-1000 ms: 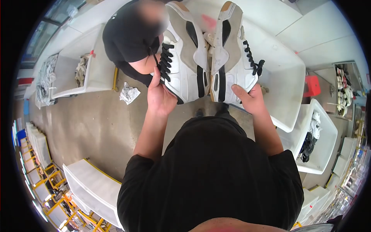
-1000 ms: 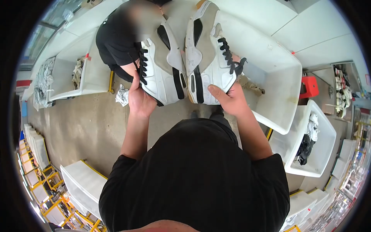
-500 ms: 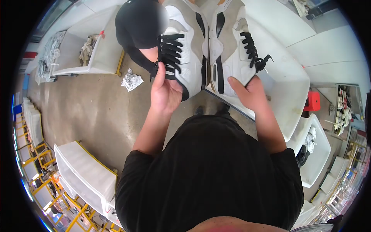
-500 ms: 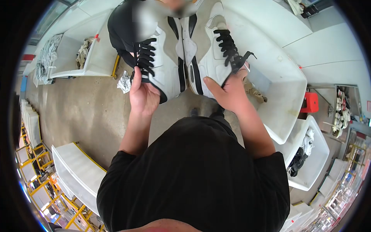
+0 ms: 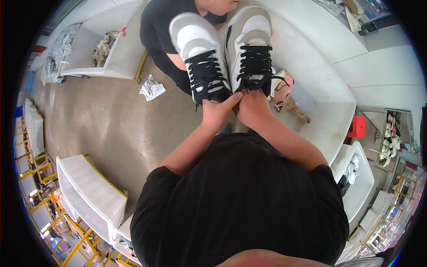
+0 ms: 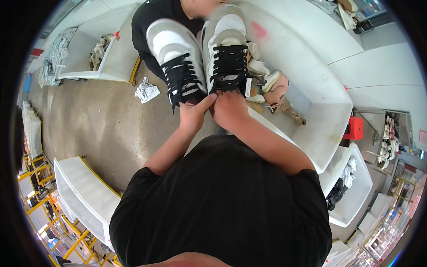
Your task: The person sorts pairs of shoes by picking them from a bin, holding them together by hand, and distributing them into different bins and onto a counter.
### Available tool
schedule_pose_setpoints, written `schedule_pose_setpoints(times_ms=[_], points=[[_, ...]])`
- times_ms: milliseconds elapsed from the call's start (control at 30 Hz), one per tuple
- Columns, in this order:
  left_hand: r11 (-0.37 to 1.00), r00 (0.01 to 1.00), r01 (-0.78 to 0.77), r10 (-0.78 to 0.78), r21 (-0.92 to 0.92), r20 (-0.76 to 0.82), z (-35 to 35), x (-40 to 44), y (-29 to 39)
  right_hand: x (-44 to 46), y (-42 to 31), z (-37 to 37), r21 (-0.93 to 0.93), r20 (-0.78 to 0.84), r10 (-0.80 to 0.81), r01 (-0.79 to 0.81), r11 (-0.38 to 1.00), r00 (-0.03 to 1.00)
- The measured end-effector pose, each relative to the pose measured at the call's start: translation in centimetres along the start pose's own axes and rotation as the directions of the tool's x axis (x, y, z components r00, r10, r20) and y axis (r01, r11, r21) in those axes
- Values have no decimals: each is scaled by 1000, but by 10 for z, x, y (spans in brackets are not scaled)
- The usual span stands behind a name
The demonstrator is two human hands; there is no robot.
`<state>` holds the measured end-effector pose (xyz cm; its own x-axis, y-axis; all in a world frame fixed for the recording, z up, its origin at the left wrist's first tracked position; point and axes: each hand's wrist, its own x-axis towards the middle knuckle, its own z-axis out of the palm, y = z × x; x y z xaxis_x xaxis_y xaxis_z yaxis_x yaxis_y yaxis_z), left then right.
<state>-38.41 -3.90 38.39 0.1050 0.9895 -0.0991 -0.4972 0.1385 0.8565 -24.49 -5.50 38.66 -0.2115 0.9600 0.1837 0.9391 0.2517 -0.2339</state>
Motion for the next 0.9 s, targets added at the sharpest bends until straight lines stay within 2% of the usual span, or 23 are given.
schedule_pose_setpoints(times_ms=[67,133,200,233,300,400,467,500,567,600,633,667,700,733,800,833,900], points=[[975,981,195,-192,105,-31,-22,5,-4,9,-13,-5,-85,82,-77,84,993,994],[970,969,241,-239,27,-67,-28,5,-15,8,-16,-1,-84,93,-141,149,985,986],[991,979,133,-131,3,-157,-27,6,-19,10,-19,0,-85,99,-208,216,973,973],[992,977,130,-128,-1,-170,-25,9,-16,14,-21,-1,-90,92,-252,261,961,963],[997,977,-40,25,-63,-212,-23,6,-14,12,-25,-1,-91,88,-308,315,945,947],[999,970,-30,37,30,-241,-39,6,-18,14,-33,-7,-42,123,-310,317,947,943],[997,961,-34,52,71,-270,-46,8,-20,13,-44,-29,102,204,-286,270,957,936],[993,954,-35,67,113,-293,-50,7,-21,15,-47,-44,102,208,-287,271,957,935],[989,956,-61,98,138,-276,-62,8,-24,20,-48,-80,445,315,-447,285,849,837],[982,957,-92,132,164,-258,-67,10,-27,27,-43,-94,441,317,-445,285,851,837],[982,955,-178,189,68,-228,-72,10,-29,36,-37,-107,477,38,-453,382,792,891],[930,941,-257,303,263,-151,-79,13,-31,45,-29,-111,479,-244,-417,482,734,876],[907,926,-300,351,295,-136,-79,12,-29,59,-16,-106,374,-417,-244,410,832,875],[882,911,-341,396,326,-118,-78,8,-27,75,-4,-100,285,-586,-80,297,912,807],[879,911,-359,403,315,-85,-83,2,-23,95,8,-88,391,-535,183,50,919,825],[804,881,-430,473,412,-3,-88,2,-21,104,17,-78,386,-539,190,40,922,821],[661,817,-536,564,524,124,-93,3,-14,113,25,-61,783,-155,265,-45,620,952]])
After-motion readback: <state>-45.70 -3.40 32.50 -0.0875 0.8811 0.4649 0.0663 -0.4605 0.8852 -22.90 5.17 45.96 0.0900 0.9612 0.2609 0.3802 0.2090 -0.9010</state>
